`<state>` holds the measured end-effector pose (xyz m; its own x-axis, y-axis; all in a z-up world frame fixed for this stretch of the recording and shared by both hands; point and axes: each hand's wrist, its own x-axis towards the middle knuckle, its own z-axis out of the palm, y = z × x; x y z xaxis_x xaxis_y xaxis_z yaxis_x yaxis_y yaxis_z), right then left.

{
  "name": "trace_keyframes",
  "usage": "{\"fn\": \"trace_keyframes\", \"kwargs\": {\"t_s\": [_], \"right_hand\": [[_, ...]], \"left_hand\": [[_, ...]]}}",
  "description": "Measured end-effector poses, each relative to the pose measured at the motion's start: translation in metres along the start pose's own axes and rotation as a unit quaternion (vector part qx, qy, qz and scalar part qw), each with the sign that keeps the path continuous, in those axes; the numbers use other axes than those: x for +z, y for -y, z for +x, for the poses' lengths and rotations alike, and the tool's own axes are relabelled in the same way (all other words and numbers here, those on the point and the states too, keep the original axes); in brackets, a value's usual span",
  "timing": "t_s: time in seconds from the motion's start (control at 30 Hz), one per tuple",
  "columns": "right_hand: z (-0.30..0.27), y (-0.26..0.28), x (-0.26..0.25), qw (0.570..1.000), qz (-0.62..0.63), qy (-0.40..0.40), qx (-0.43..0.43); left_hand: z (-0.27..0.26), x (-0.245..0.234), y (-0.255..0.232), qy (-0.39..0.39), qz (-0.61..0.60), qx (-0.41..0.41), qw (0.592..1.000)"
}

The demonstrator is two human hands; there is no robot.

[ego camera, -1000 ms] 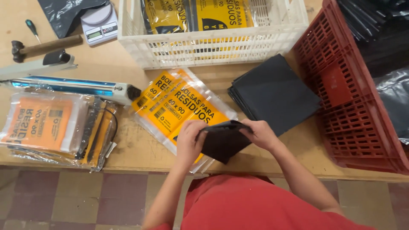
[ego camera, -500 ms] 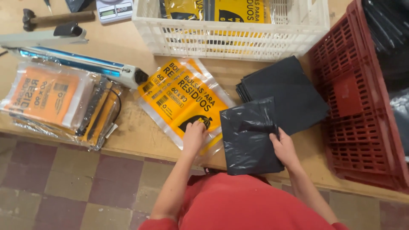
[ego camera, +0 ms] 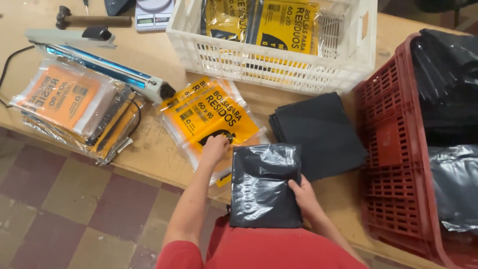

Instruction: Packaging stacks of black plastic bags into yellow printed plastic bags at a workbench.

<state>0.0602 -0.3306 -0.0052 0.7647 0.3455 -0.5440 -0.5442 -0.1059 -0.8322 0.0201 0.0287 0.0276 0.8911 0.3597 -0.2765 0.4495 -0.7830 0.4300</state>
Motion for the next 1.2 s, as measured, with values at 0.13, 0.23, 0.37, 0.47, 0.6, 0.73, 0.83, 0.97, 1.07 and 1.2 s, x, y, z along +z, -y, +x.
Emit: {"fn": "trace_keyframes", "kwargs": {"t_s": [0.13, 0.23, 0.37, 0.47, 0.6, 0.73, 0.83, 0.97, 1.07, 1.2], "right_hand": [[-0.012, 0.019, 0.005, 1.0, -0.01, 0.005, -0.003], [-0.015, 0.024, 0.007, 1.0, -0.025, -0.004, -0.01], [-0.019, 0.035, 0.014, 0.998, -0.044, -0.012, -0.04], [-0.014, 0.032, 0.015, 0.997, -0.063, 0.001, -0.043], [-0.018, 0.038, 0.023, 0.997, -0.07, 0.002, -0.046], [-0.018, 0.04, 0.025, 0.992, -0.103, 0.019, -0.068], [-0.019, 0.049, 0.039, 0.99, -0.105, 0.048, -0.082], [-0.027, 0.057, 0.045, 0.989, -0.108, 0.042, -0.087], [-0.04, 0.071, 0.055, 0.988, -0.122, 0.043, -0.081], [-0.034, 0.048, 0.053, 0.988, -0.131, 0.046, -0.069]], "left_hand": [[0.009, 0.017, 0.01, 0.037, -0.04, -0.048, 0.997], [0.0, 0.019, 0.01, 0.023, -0.055, -0.067, 0.996], [-0.014, 0.011, -0.009, -0.05, -0.093, -0.075, 0.992], [-0.02, 0.012, -0.01, -0.096, -0.157, -0.11, 0.977], [-0.036, -0.002, -0.019, -0.133, -0.195, -0.123, 0.964], [-0.043, -0.008, -0.023, -0.152, -0.227, -0.151, 0.95], [-0.045, -0.024, -0.033, -0.147, -0.249, -0.159, 0.944], [-0.054, -0.036, -0.04, -0.104, -0.101, -0.135, 0.98], [-0.047, -0.013, -0.023, -0.16, -0.025, -0.081, 0.983], [-0.038, 0.007, -0.008, -0.232, -0.067, -0.1, 0.965]]}}
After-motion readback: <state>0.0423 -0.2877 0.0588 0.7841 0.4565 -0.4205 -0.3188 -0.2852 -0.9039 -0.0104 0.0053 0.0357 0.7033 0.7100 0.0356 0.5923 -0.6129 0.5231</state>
